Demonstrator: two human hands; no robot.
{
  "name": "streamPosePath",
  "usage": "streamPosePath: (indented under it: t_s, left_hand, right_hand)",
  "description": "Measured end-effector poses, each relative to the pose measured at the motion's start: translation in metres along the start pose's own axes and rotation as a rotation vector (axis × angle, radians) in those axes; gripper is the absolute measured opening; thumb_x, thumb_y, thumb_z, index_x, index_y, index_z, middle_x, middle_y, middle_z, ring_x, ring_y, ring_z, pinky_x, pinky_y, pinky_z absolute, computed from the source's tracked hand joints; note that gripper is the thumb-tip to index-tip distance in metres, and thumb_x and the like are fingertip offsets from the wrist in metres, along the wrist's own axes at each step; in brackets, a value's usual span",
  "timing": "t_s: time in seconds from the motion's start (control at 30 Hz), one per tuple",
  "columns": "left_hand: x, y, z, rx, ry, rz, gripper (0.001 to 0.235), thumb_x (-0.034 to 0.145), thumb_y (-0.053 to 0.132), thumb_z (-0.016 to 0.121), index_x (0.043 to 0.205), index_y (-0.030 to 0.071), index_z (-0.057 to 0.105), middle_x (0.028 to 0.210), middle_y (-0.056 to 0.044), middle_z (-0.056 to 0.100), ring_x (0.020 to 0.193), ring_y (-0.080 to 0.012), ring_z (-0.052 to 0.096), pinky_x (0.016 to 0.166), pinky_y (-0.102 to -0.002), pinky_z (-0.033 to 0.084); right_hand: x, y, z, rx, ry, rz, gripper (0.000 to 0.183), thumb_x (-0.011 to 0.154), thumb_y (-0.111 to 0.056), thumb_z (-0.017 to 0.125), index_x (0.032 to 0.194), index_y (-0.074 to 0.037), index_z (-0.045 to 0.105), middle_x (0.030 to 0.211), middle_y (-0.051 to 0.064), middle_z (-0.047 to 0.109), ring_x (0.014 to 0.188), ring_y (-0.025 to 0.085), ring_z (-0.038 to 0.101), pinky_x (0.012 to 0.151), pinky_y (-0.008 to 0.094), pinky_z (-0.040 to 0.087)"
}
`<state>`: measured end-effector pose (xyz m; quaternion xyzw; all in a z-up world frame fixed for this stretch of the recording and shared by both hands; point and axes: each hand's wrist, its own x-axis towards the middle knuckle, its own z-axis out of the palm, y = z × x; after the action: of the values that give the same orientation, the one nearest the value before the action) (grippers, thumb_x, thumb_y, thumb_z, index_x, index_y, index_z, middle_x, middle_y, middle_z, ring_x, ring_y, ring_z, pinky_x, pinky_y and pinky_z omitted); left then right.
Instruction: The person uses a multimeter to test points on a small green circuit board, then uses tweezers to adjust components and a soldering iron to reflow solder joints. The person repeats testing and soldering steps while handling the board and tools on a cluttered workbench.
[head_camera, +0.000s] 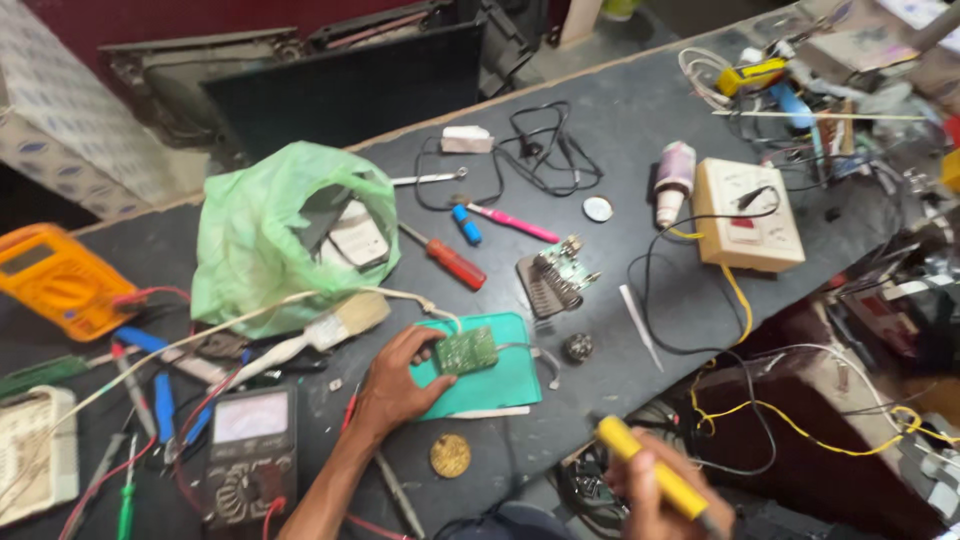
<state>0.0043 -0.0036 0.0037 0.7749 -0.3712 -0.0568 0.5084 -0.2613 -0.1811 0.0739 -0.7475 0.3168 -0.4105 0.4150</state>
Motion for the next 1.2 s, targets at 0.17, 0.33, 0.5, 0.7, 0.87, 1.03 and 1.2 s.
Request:
streamPosePath:
  t_s: [0.17,0.33,0.5,0.7,0.87,1.03,1.2]
  left_hand:
    - [0.001,0.004,-0.001,0.017,-0.019,-0.040,0.059,0.063,0.014,0.090,0.116,0.009,0.067,0.105,-0.008,0.069,0.084,-0.0209,0.067,0.072,-0.033,0.055]
    - [0.002,0.007,-0.003,0.019,-0.016,-0.044,0.059,0.062,0.013,0.090,0.116,0.009,0.066,0.106,-0.008,0.069,0.084,-0.0209,0.067,0.072,-0.033,0.055]
    - [0.003,0.009,-0.002,0.022,-0.023,-0.058,0.059,0.062,0.013,0.091,0.116,0.008,0.066,0.104,-0.007,0.069,0.083,-0.0207,0.066,0.072,-0.033,0.055]
    - [0.003,0.009,-0.002,0.031,-0.012,-0.071,0.059,0.062,0.013,0.091,0.116,0.008,0.067,0.104,-0.007,0.069,0.080,-0.0196,0.064,0.072,-0.031,0.055]
    - [0.004,0.007,0.000,0.049,-0.005,-0.094,0.059,0.061,0.013,0.091,0.115,0.008,0.068,0.104,-0.006,0.069,0.080,-0.0186,0.064,0.072,-0.031,0.054]
    - [0.004,0.005,0.002,0.051,0.006,-0.085,0.059,0.061,0.013,0.091,0.115,0.008,0.068,0.104,-0.006,0.069,0.080,-0.0182,0.064,0.071,-0.030,0.054]
    - [0.002,0.010,0.002,0.054,0.005,-0.089,0.060,0.060,0.012,0.091,0.115,0.008,0.068,0.106,-0.006,0.069,0.080,-0.0172,0.064,0.071,-0.030,0.054]
  right_hand:
    - [0.054,-0.001,0.012,0.135,0.197,-0.045,0.020,0.104,-0.006,0.060,0.112,0.009,0.069,0.082,0.016,0.070,0.061,0.015,0.065,0.058,0.025,0.053]
    - [0.070,-0.006,0.027,0.061,0.159,-0.069,0.018,0.103,-0.005,0.061,0.111,0.009,0.069,0.081,0.019,0.070,0.061,0.017,0.064,0.059,0.026,0.053]
    - [0.084,0.015,0.058,0.125,0.122,0.111,0.023,0.101,-0.010,0.060,0.114,0.008,0.069,0.086,0.016,0.074,0.066,0.018,0.070,0.059,0.029,0.059]
    - [0.092,0.045,0.097,0.853,-0.076,0.592,0.040,0.103,-0.019,0.058,0.129,0.011,0.057,0.105,0.016,0.070,0.086,0.020,0.072,0.073,0.031,0.063]
    - [0.077,0.017,0.055,1.067,-0.528,1.067,0.044,0.097,-0.019,0.060,0.124,0.016,0.060,0.098,0.022,0.072,0.078,0.024,0.072,0.066,0.030,0.058]
    - [0.164,0.034,-0.009,0.120,-0.185,-0.136,0.024,0.106,-0.005,0.057,0.096,0.008,0.074,0.087,0.014,0.074,0.078,0.021,0.066,0.078,0.033,0.052]
    - [0.290,0.138,-0.014,-0.674,-0.010,-0.365,0.047,0.091,0.003,0.053,0.136,0.013,0.057,0.125,0.029,0.064,0.129,0.041,0.049,0.110,0.049,0.040]
